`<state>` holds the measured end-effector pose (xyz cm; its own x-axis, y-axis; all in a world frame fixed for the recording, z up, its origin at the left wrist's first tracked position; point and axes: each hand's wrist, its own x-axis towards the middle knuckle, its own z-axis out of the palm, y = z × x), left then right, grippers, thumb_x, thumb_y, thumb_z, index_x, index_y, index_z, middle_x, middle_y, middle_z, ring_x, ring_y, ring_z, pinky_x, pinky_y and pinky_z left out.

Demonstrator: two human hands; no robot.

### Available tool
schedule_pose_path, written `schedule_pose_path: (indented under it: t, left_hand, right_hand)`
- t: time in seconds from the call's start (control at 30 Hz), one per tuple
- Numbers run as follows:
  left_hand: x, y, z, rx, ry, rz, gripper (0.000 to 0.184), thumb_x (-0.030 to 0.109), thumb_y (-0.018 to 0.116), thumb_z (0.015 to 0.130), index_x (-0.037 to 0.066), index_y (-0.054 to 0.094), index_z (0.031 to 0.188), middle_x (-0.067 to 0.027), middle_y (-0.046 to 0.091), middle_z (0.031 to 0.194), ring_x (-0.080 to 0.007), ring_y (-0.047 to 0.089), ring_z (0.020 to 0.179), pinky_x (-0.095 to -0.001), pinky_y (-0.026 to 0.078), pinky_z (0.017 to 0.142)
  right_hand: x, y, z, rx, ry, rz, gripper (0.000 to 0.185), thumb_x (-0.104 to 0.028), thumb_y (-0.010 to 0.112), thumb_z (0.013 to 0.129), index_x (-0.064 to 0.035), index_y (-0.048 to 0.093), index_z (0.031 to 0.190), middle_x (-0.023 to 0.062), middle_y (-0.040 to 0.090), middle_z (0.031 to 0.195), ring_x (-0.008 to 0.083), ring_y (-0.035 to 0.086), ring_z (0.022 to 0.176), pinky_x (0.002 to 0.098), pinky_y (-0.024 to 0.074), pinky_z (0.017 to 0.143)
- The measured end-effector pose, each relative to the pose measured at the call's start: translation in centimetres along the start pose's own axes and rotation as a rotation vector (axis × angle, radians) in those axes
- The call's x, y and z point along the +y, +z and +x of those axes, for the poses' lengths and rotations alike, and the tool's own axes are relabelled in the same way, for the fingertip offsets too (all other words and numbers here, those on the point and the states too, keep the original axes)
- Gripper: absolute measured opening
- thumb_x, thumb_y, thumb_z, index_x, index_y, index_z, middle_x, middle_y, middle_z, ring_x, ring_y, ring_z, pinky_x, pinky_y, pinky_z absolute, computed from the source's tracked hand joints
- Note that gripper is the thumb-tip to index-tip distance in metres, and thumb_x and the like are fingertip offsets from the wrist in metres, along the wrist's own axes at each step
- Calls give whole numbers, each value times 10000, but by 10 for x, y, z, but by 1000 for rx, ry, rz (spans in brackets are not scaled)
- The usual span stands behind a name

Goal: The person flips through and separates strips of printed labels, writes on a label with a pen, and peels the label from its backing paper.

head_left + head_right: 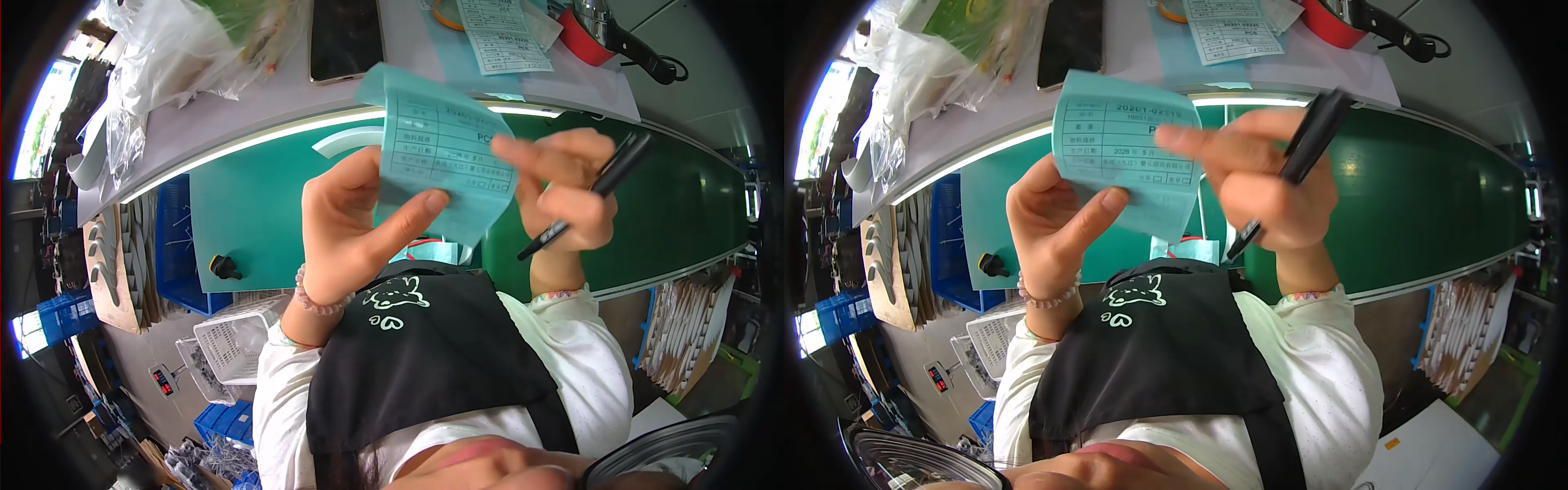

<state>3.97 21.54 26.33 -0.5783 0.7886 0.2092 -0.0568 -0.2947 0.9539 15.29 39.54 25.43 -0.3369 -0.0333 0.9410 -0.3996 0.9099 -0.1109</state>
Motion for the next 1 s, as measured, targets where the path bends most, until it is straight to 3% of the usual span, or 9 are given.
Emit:
schedule_pose_path:
  t: [0.1,0.17,0.2,0.3,0.33,0.43,0.63,0.9,1.0]
  left_hand:
    - [-3,1,0,30,91,150,191,-36,720,790,-58,654,968,-64,693,864,-85,634,772,-231,502,673]
    - [-3,5,0,42,121,198,176,-38,722,784,-53,656,946,-66,690,823,-85,633,695,-224,489,603]
    - [-3,6,0,48,136,222,169,-38,724,781,-51,657,935,-68,688,802,-86,632,657,-220,483,568]
    - [-7,3,0,4,253,351,178,-49,733,758,-47,650,916,-82,668,751,-108,626,590,-228,468,524]
    - [-8,2,0,-7,258,383,184,-53,734,748,-47,648,911,-84,661,740,-115,629,592,-233,470,528]
    - [-9,1,0,-34,281,457,203,-63,739,724,-46,645,903,-89,643,713,-133,635,602,-247,476,540]
    - [-8,5,1,-60,313,515,208,-37,742,726,-50,646,910,-95,646,719,-136,636,635,-254,486,564]
    - [0,13,3,69,167,557,258,92,800,740,-54,663,904,-106,659,719,-136,626,614,-259,471,545]
    - [-5,14,7,99,276,523,213,90,793,751,-53,671,850,-98,654,705,-139,615,590,-263,462,529]
  right_hand:
    - [-1,1,9,54,194,-64,290,66,644,821,-59,382,799,236,685,988,144,555,686,241,449,547]
    - [-3,-1,7,127,429,81,300,66,653,830,-58,380,807,229,686,973,139,565,686,249,465,574]
    - [-7,3,8,218,577,202,279,-29,654,877,-61,391,791,165,689,871,125,570,685,248,469,614]
    - [-16,-10,13,14,996,375,296,-148,653,912,-61,406,774,106,657,799,96,564,700,236,461,621]
    - [-16,-10,15,-1,1002,468,335,-239,640,930,-74,408,753,70,633,787,78,555,712,216,440,650]
    - [-5,-14,4,66,1015,769,324,-145,694,884,-99,391,781,60,627,800,75,558,740,204,419,681]
    - [-10,-2,17,299,912,697,458,36,759,768,-130,338,835,38,594,817,88,545,784,246,440,733]
    - [-15,-2,10,283,811,580,475,38,770,755,-130,333,832,12,528,769,111,545,784,279,457,782]
    - [-14,-2,11,293,791,584,479,38,772,753,-129,331,838,13,528,777,111,542,768,283,462,772]
